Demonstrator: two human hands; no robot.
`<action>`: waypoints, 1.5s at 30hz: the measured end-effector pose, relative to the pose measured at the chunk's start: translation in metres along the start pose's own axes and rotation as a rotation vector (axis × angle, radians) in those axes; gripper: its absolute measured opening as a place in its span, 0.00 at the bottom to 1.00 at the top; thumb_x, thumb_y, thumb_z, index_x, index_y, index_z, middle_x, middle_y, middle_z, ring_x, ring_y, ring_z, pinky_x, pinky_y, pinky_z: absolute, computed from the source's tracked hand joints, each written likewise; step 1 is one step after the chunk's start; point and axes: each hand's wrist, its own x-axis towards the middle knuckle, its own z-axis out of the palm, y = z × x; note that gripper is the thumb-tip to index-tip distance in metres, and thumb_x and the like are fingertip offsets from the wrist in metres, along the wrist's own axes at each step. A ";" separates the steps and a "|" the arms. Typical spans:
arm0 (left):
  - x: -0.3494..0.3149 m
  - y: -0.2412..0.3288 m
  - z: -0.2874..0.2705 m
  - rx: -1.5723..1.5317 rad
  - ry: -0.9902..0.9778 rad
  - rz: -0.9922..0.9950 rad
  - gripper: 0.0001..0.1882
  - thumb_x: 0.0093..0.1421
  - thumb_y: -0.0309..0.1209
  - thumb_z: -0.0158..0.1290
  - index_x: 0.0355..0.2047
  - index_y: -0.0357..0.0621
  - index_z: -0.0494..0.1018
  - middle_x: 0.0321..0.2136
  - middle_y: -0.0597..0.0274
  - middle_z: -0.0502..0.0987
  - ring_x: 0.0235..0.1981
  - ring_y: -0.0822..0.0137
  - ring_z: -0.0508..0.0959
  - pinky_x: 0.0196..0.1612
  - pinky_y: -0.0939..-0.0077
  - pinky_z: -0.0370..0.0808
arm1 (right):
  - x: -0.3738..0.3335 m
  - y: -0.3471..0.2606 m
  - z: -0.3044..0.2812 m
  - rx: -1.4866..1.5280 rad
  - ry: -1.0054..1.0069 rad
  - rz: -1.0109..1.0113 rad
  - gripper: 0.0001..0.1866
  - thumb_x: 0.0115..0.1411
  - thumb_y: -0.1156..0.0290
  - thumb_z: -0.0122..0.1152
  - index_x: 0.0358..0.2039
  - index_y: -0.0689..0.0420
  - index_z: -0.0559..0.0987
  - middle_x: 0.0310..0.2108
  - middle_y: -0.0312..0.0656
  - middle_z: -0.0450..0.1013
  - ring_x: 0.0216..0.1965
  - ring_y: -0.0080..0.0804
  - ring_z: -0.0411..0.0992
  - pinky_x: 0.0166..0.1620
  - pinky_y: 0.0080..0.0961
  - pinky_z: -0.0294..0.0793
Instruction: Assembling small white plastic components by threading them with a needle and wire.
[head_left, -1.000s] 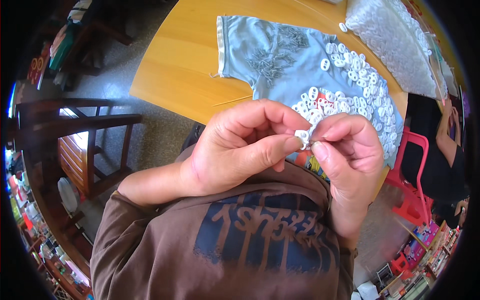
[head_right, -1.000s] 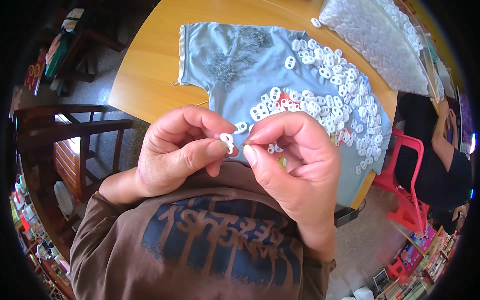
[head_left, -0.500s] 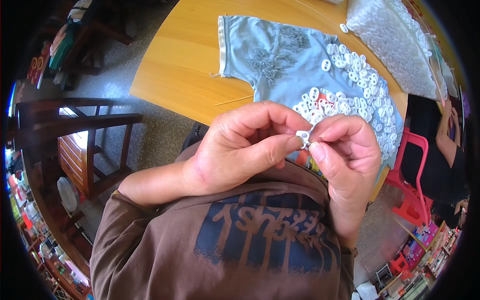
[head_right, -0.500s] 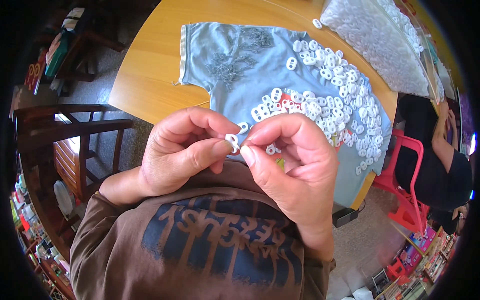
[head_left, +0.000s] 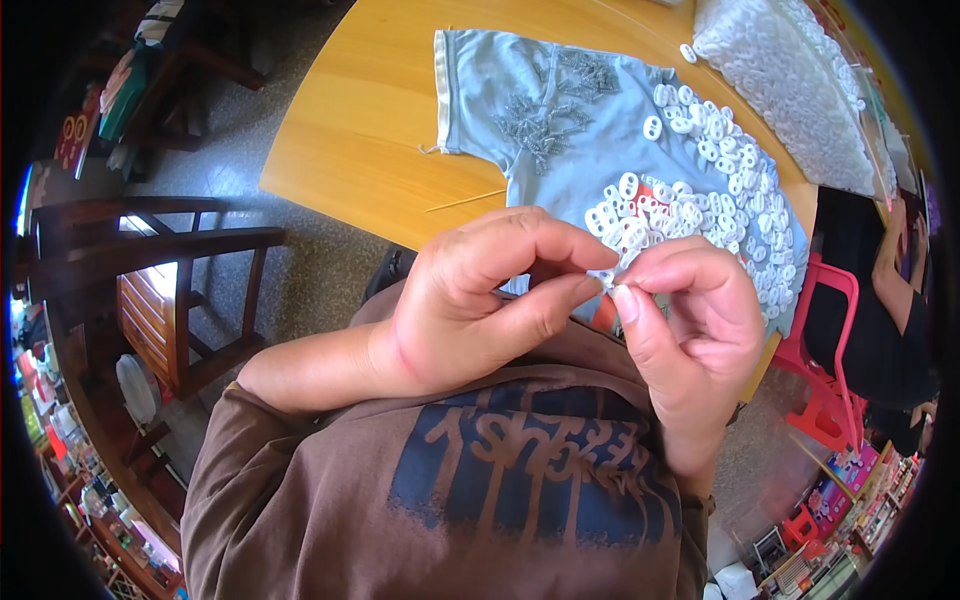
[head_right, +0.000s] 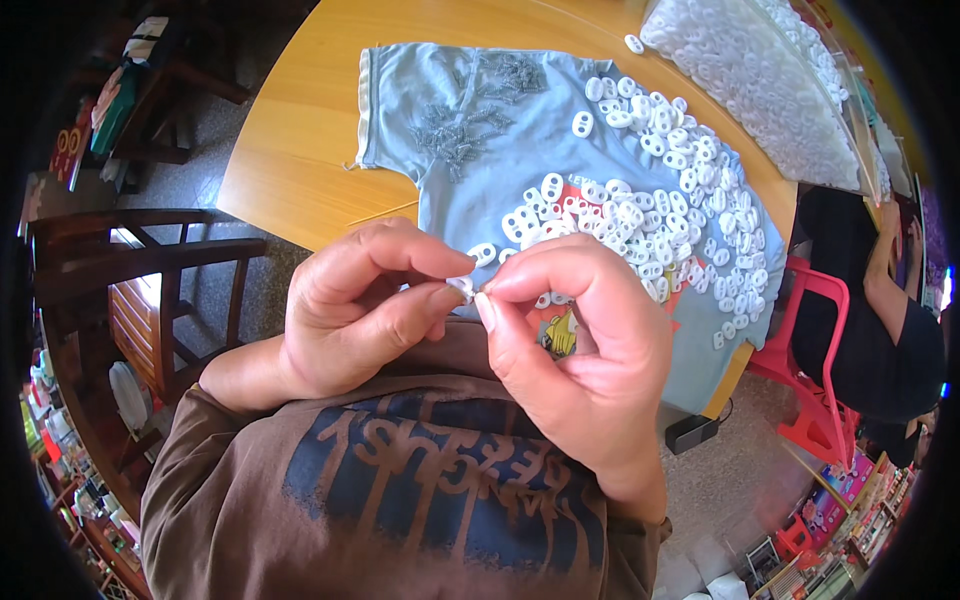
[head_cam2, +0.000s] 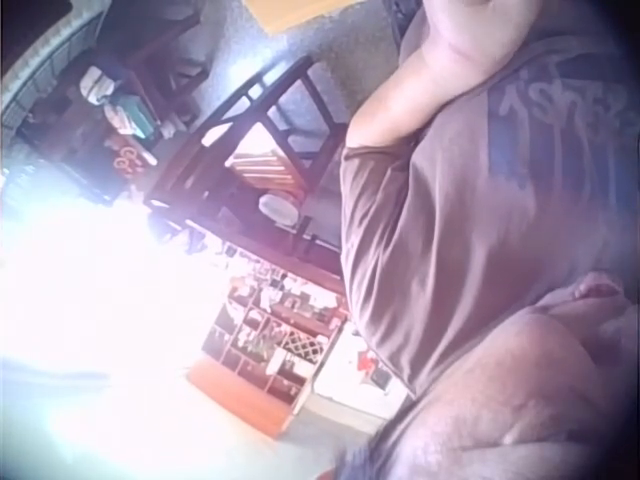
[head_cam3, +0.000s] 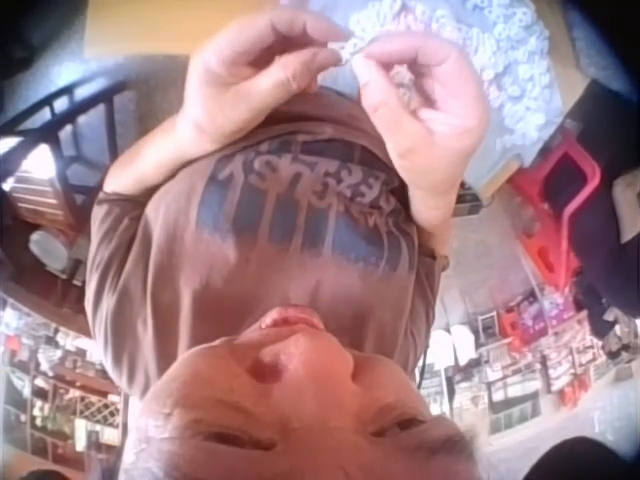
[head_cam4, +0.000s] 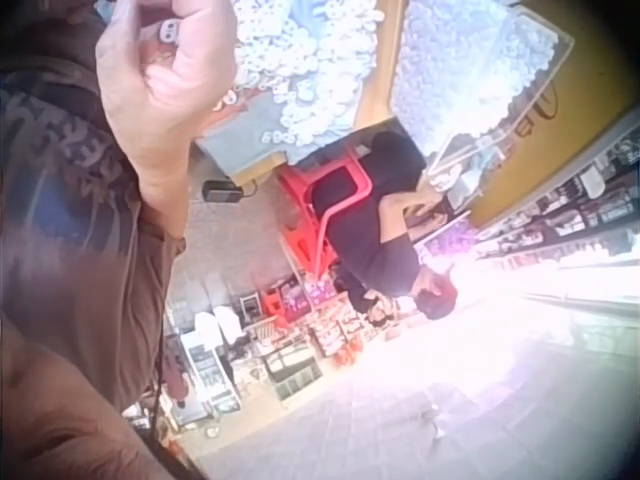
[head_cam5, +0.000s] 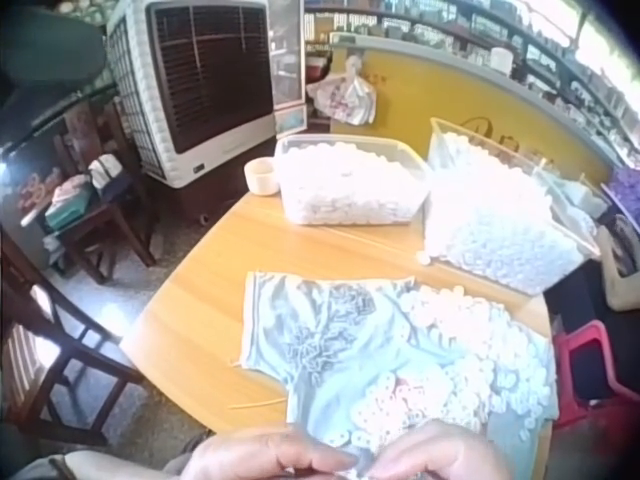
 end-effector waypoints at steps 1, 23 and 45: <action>0.000 0.000 -0.002 0.159 -0.015 0.077 0.10 0.53 0.16 0.49 0.38 0.34 0.70 0.27 0.62 0.71 0.23 0.78 0.72 0.25 0.88 0.68 | 0.000 0.001 0.001 0.002 -0.002 0.001 0.08 0.46 0.88 0.55 0.27 0.63 0.71 0.27 0.40 0.70 0.29 0.22 0.68 0.33 0.16 0.67; -0.003 -0.006 0.001 0.190 0.009 0.126 0.09 0.53 0.16 0.50 0.36 0.34 0.71 0.26 0.61 0.71 0.22 0.77 0.73 0.23 0.88 0.69 | -0.006 0.007 0.006 -0.022 0.051 -0.084 0.09 0.46 0.89 0.56 0.28 0.63 0.71 0.29 0.43 0.71 0.28 0.22 0.67 0.31 0.14 0.66; -0.005 -0.013 0.001 0.148 0.028 0.077 0.07 0.55 0.16 0.49 0.35 0.34 0.67 0.32 0.56 0.72 0.26 0.77 0.73 0.27 0.87 0.71 | -0.011 0.006 0.009 -0.052 0.112 0.034 0.09 0.49 0.84 0.58 0.33 0.63 0.72 0.30 0.40 0.70 0.29 0.22 0.67 0.32 0.15 0.66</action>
